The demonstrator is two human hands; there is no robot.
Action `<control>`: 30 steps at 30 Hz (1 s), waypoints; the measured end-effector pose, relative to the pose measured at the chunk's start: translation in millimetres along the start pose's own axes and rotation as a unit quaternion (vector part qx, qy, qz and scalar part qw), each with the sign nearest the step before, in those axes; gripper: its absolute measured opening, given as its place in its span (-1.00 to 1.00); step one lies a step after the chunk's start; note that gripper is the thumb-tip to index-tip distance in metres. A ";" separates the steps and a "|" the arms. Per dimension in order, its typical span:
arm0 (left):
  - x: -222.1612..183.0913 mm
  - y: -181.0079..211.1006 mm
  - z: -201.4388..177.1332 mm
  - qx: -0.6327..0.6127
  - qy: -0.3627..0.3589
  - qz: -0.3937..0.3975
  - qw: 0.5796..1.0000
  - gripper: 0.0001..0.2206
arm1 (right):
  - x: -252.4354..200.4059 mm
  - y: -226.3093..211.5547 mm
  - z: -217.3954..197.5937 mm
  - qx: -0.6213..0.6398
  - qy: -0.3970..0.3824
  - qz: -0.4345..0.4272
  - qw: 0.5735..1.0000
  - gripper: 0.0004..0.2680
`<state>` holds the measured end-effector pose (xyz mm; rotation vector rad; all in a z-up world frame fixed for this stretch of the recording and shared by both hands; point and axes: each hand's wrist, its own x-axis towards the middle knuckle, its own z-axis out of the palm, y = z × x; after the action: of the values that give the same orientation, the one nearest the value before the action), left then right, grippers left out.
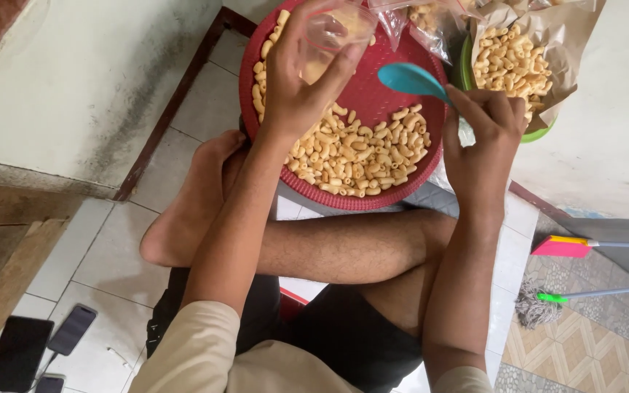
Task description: Packaging macaroni snacks into small plastic bags using a scoop while sitting on the floor.
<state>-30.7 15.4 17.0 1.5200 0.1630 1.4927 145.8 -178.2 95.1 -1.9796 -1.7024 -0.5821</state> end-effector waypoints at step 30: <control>-2.8 15.3 2.5 -0.021 0.060 -0.012 0.998 -0.57 | -20.1 19.6 31.5 -0.054 -0.060 0.071 0.994 -0.83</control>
<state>-37.0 4.1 26.0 1.3904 0.2191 1.5589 162.8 -177.9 56.5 -2.2306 -1.6117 -0.5245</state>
